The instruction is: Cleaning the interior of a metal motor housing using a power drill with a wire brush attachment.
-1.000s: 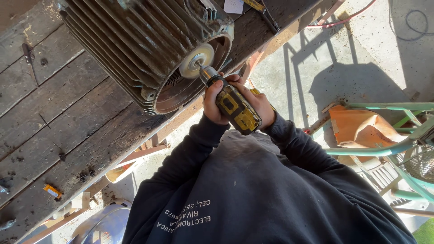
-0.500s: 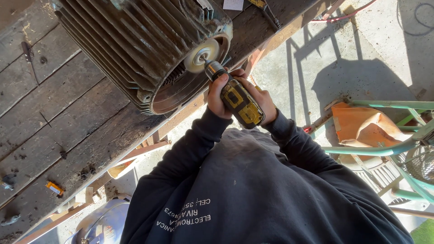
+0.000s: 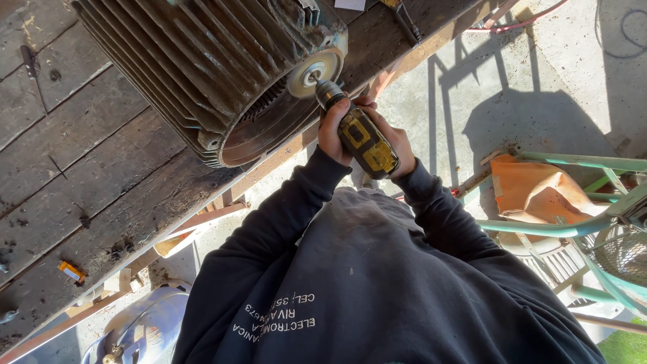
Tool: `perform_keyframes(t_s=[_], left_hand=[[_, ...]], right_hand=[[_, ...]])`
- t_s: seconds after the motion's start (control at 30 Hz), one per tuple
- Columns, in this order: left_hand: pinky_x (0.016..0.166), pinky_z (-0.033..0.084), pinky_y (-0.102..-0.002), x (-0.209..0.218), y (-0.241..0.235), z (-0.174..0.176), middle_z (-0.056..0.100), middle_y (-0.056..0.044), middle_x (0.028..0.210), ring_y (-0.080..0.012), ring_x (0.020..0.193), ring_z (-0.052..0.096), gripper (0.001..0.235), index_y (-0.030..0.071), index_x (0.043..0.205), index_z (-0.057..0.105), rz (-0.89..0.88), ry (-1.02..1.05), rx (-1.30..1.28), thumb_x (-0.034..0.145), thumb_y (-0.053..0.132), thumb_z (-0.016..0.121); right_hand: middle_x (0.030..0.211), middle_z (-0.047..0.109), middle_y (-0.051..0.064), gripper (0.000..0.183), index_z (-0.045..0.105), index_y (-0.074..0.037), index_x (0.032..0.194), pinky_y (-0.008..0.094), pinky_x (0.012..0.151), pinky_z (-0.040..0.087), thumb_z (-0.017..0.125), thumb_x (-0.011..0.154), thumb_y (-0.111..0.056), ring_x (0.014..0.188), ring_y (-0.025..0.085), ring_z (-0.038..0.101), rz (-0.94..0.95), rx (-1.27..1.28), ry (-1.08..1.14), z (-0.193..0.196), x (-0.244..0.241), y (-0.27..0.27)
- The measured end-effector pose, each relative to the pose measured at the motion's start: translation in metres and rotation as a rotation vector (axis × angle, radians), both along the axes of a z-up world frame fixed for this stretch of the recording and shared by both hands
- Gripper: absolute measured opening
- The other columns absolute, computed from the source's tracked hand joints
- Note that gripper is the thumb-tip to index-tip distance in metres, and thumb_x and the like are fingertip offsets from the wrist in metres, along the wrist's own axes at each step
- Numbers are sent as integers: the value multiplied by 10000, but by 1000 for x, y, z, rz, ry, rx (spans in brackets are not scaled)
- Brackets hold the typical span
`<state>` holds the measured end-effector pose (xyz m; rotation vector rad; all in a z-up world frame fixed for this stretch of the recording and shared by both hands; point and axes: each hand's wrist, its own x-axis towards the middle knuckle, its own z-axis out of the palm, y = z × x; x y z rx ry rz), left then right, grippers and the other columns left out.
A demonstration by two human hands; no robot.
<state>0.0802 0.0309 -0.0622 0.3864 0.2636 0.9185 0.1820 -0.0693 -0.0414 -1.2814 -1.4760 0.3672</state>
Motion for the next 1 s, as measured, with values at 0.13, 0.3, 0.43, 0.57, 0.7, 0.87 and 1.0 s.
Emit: perform_keyframes(t_s=[0.13, 0.3, 0.43, 0.57, 0.7, 0.87, 1.0], left_hand=[[828, 644, -505, 5, 6, -2, 730, -246, 1070, -384, 1005, 732, 184, 129, 1150, 610, 6, 22, -4, 992, 203, 669], [808, 641, -471, 9, 10, -10, 746, -206, 1050, -345, 980, 746, 217, 149, 1125, 588, -23, 108, -55, 968, 241, 706], [783, 648, -464, 17, 15, -26, 748, -214, 1032, -349, 959, 753, 253, 153, 1130, 571, 1, 119, -75, 956, 235, 735], [781, 646, -500, 17, 18, -40, 747, -230, 1016, -377, 947, 755, 337, 165, 1143, 529, 9, 146, -106, 926, 244, 775], [774, 642, -470, 11, 15, 2, 752, -236, 995, -368, 919, 763, 291, 122, 1084, 556, 29, 137, -108, 917, 224, 773], [870, 619, -462, 11, 23, 12, 741, -198, 1015, -346, 995, 716, 511, 49, 1275, 380, 27, 30, 15, 904, 181, 706], [758, 612, -404, 21, 16, -6, 748, -170, 943, -292, 881, 730, 345, 38, 1159, 500, 85, -17, -7, 896, 131, 703]], right_hand=[[922, 744, 198, 674, 547, -84, 1485, 481, 743, 574, 772, 892, -311, 827, 456, 728, -6, 3, 9, -12, 8, 7], [975, 760, 179, 847, 535, -82, 1494, 457, 752, 576, 847, 775, -404, 875, 413, 742, 31, -13, 61, -54, 23, 12], [963, 759, 197, 840, 530, -58, 1489, 462, 745, 574, 843, 751, -311, 872, 423, 741, 49, -4, 102, -48, 22, 15], [984, 765, 186, 822, 530, -48, 1485, 430, 776, 578, 831, 743, -237, 890, 409, 747, 73, -8, 128, -47, 16, 13], [1011, 777, 142, 825, 566, -59, 1456, 430, 789, 588, 830, 696, -240, 912, 401, 746, 7, -5, 71, -30, 16, 16], [1285, 693, 196, 843, 393, -24, 1508, 378, 941, 620, 772, 756, -53, 1125, 342, 732, 101, -90, 16, -2, 16, 22], [1363, 628, 219, 767, 404, -15, 1497, 431, 1055, 589, 767, 832, -129, 1229, 373, 675, 152, 5, -55, -27, 22, 18]])
